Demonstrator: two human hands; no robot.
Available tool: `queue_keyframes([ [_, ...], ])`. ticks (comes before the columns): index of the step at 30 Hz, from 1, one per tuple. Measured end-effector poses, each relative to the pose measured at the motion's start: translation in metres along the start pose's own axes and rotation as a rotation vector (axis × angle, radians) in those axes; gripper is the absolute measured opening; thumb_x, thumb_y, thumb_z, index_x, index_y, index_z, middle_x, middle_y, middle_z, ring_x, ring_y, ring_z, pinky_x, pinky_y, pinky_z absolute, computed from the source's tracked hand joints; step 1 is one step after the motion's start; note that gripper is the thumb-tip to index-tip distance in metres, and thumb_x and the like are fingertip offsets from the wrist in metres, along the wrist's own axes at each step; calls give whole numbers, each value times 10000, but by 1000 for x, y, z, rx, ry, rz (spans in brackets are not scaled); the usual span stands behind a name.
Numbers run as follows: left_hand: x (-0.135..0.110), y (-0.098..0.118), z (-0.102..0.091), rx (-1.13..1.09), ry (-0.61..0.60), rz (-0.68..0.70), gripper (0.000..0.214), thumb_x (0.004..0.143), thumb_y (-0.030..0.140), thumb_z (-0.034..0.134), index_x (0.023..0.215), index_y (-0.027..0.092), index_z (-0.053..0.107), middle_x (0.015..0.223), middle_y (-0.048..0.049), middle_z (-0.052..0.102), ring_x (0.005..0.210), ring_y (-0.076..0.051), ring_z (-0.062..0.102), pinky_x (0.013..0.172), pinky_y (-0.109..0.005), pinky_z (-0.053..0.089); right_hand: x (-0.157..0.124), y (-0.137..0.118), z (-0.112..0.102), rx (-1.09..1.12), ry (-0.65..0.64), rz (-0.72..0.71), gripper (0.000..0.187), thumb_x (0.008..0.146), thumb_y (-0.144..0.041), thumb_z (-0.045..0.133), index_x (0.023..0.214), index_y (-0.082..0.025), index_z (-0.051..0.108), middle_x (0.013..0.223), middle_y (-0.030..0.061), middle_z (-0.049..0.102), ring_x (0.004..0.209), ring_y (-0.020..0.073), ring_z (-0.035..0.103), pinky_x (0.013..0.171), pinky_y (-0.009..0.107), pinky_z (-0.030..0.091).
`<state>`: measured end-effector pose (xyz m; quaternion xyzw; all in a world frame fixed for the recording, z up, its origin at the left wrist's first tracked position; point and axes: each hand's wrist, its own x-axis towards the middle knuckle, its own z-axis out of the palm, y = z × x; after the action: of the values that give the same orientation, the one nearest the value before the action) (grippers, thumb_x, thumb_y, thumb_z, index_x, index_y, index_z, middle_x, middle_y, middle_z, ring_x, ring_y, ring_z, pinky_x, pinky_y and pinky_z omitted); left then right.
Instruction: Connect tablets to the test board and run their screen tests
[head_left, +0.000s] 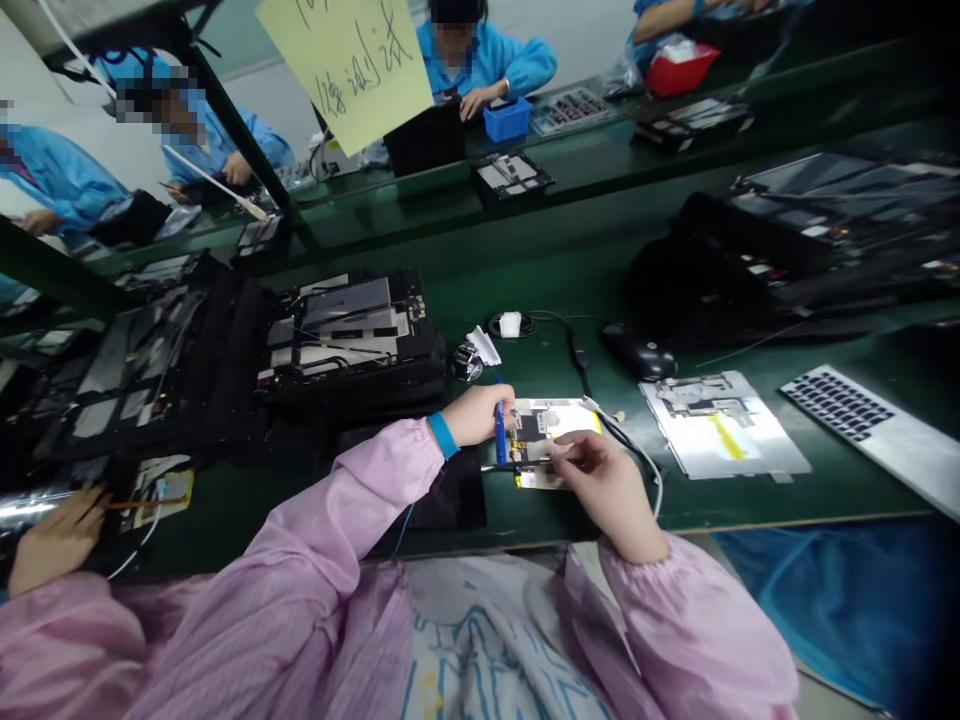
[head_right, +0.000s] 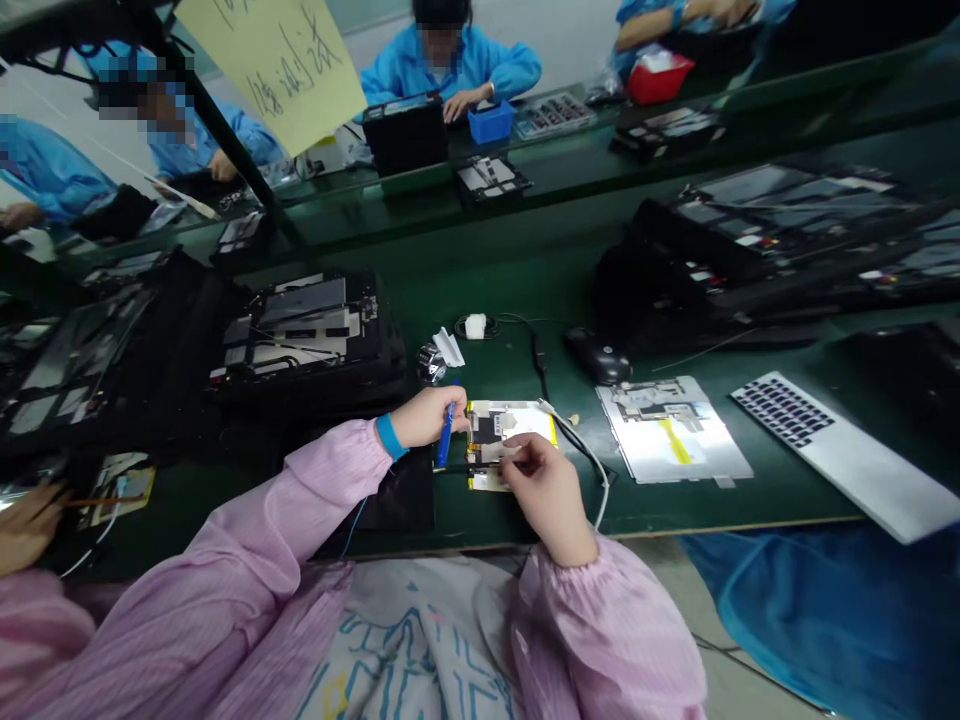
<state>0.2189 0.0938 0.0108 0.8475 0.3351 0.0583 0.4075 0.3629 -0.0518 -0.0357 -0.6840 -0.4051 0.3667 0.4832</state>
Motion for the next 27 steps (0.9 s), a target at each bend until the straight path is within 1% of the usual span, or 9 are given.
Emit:
queue_keyframes([
  [3,0,-2,2,149,-49,0,123,760,169,553,667,172,473,596,39,494,559,-98,423,562,-226,284,0,3,2,-335,-3,-192,184,713,-236,527,851,-181,635,654,32,613,626,189,571,624,336,458],
  [4,0,-2,3,188,-66,-4,106,770,174,546,679,172,493,610,32,518,569,-104,441,565,-230,285,1,2,4,-434,13,-267,196,714,-205,511,851,-183,649,703,52,632,688,208,581,668,358,459],
  [6,0,-1,5,262,-101,-9,91,785,194,545,699,175,527,642,21,565,595,-117,477,573,-236,289,2,0,10,-586,37,-419,238,726,-159,495,885,-190,669,873,89,663,857,251,588,787,420,448],
  [8,0,0,7,336,-131,-7,82,795,208,543,718,180,551,662,16,594,618,-130,507,578,-242,293,2,0,15,-657,17,-537,289,752,-129,482,962,-196,669,1038,99,653,988,269,572,894,474,411],
  [10,0,2,8,401,-157,-2,70,800,205,533,741,186,566,677,14,611,638,-139,529,585,-247,296,1,3,19,-653,-21,-607,319,774,-112,467,1021,-181,656,1117,108,634,1043,265,565,939,485,398],
  [14,1,3,8,468,-180,-7,79,812,219,521,764,192,578,718,6,638,673,-152,555,601,-254,305,0,13,22,-610,0,-650,309,811,-127,453,1053,-152,644,1148,138,625,1099,275,557,956,498,402],
  [19,2,1,9,482,-177,15,75,812,223,523,760,195,568,712,6,635,670,-153,555,593,-255,295,-1,19,23,-595,19,-678,299,827,-141,453,1062,-148,639,1152,139,627,1119,282,556,980,522,382],
  [23,2,0,10,483,-174,35,78,812,226,524,751,193,561,695,6,625,655,-148,549,584,-251,288,-1,18,22,-595,-4,-656,301,833,-151,451,1074,-158,631,1163,134,623,1135,278,548,992,523,368],
  [27,2,0,9,451,-186,61,83,795,178,508,719,190,540,671,14,609,626,-133,535,583,-244,298,-1,16,22,-602,-21,-641,316,839,-147,442,1104,-156,614,1180,132,613,1153,269,534,1010,515,348],
])
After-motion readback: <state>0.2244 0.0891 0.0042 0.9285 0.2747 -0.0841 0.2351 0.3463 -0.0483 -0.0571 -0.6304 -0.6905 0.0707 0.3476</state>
